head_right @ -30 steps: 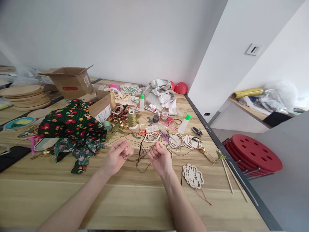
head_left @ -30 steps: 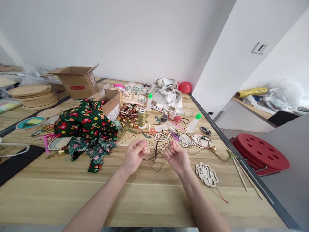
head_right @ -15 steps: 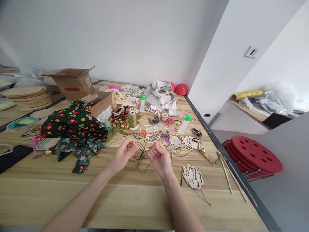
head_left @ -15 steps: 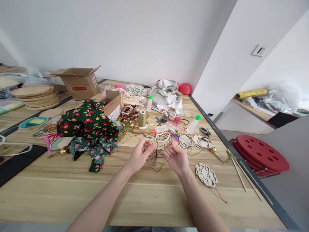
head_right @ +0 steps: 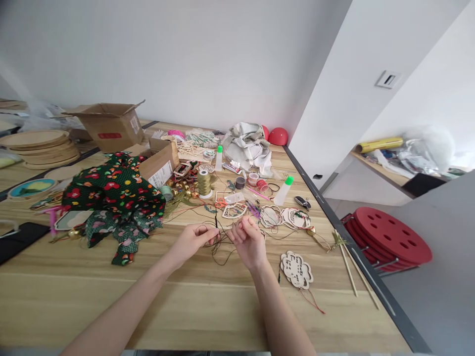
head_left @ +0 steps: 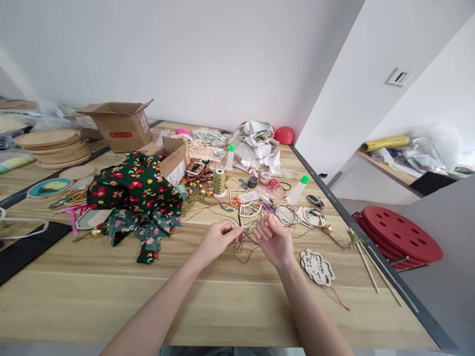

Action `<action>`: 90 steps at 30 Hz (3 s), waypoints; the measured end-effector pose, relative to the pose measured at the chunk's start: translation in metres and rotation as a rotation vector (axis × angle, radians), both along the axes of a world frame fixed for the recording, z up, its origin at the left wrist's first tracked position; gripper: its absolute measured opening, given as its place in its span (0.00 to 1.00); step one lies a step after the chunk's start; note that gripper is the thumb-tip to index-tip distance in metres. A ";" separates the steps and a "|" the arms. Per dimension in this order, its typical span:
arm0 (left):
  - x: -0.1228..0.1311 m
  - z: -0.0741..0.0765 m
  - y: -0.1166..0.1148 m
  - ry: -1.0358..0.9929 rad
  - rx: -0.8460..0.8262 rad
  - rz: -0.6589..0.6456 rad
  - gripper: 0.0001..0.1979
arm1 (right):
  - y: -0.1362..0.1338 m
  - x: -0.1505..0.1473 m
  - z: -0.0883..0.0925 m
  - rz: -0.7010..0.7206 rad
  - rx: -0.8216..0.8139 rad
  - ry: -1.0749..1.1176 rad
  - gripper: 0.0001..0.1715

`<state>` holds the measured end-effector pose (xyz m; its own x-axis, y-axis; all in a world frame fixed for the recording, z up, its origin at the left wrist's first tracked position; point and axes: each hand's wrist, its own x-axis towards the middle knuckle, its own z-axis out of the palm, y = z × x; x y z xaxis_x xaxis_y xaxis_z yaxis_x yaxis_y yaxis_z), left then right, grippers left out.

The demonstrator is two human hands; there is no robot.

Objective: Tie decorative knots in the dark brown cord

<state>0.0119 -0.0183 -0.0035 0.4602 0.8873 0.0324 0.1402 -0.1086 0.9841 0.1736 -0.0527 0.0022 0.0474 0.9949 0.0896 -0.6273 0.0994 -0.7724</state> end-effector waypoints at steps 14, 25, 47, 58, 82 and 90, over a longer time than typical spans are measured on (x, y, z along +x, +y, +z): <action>-0.005 0.011 -0.001 -0.060 0.068 0.155 0.18 | 0.004 -0.003 -0.004 -0.133 -0.118 -0.004 0.12; -0.005 0.007 -0.001 -0.032 0.103 0.126 0.15 | -0.002 -0.014 -0.003 -0.198 -0.158 -0.425 0.18; 0.004 0.001 -0.004 -0.063 0.081 0.055 0.11 | 0.000 -0.017 -0.009 -0.134 -0.153 -0.470 0.16; 0.001 0.000 0.002 -0.209 0.036 0.336 0.10 | -0.012 -0.026 -0.006 0.069 -0.013 -0.698 0.17; -0.010 -0.008 0.020 -0.384 -0.112 0.508 0.14 | -0.019 -0.016 0.004 1.032 -0.014 -0.767 0.19; -0.006 -0.001 0.012 -0.394 -0.218 0.450 0.15 | -0.016 0.034 0.009 0.788 0.299 -0.075 0.17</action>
